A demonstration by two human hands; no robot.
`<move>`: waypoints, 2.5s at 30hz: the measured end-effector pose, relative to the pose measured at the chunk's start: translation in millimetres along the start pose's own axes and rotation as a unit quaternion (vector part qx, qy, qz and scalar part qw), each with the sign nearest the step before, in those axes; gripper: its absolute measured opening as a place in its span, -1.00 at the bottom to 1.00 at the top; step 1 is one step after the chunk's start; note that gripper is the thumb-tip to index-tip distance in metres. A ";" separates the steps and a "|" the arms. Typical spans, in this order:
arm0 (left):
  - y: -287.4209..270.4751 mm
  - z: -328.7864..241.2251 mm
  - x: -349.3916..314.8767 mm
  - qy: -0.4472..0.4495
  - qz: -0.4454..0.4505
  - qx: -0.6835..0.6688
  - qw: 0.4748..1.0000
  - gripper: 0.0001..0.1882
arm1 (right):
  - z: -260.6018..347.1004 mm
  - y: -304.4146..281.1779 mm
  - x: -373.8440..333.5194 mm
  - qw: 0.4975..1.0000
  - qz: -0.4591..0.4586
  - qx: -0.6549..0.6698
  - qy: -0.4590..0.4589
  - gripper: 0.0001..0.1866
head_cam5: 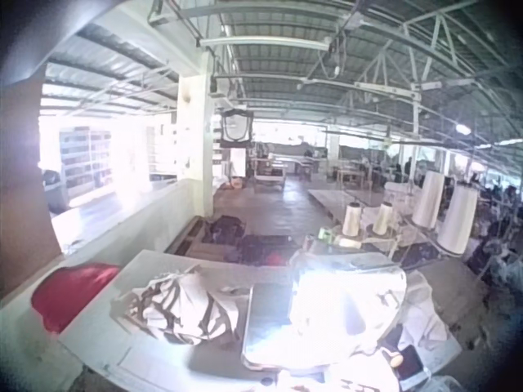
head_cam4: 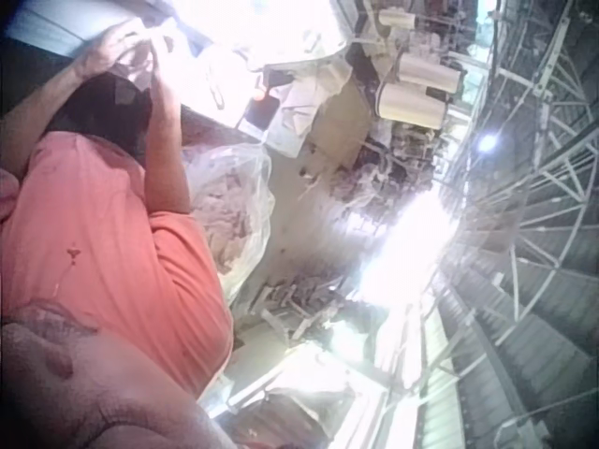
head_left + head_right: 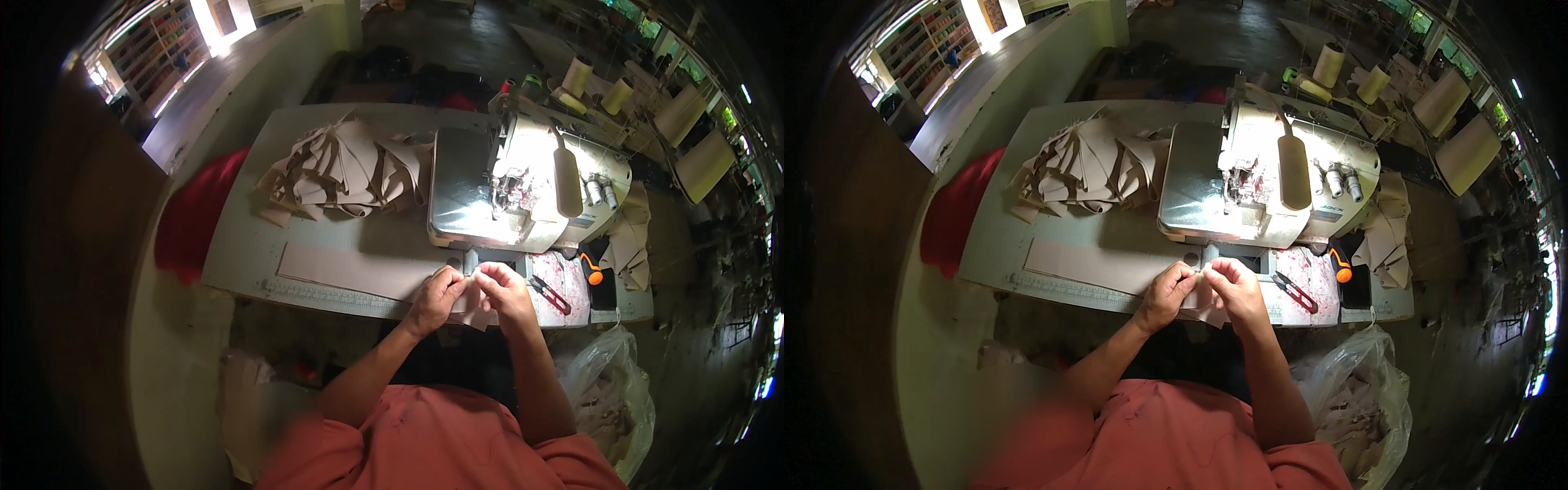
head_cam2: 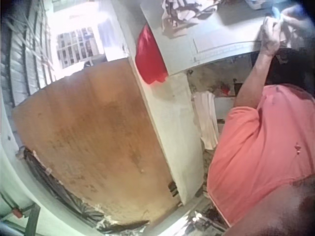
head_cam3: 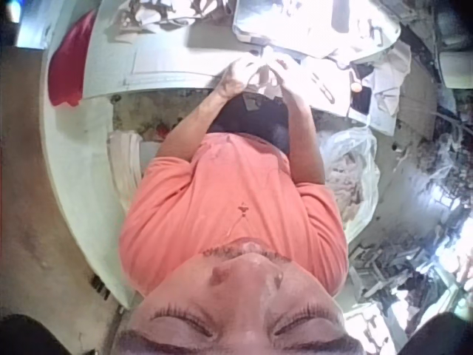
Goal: The person repeatedly folds rectangular pieces of light-colored fabric by hand and places them into a neat stack on the table. The person then gathers the completed stack and moves it to a nearby surface.
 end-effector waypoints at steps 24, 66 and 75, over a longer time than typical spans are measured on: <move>-180.1 9.1 -74.6 -0.168 -0.104 0.627 0.753 -0.49 | -37.0 18.5 -4.5 0.995 0.038 -0.042 0.077 -0.84; -10.2 -96.3 -0.6 -0.014 0.098 0.180 0.979 -0.24 | 21.9 53.0 -24.9 0.985 0.154 0.080 -0.006 -0.76; -39.6 -55.0 17.6 -0.192 0.078 -0.034 0.978 -0.73 | 41.2 63.3 -33.3 0.983 0.178 -0.009 -0.036 -0.80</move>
Point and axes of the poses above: each hand's wrist, its own x-axis towards the middle knuckle, its own y-axis out of the palm, z = x × y, the point moved 10 cm from there along x, towards the middle knuckle, and after that the axes turned 3 degrees about z, right-handed, at the moved point
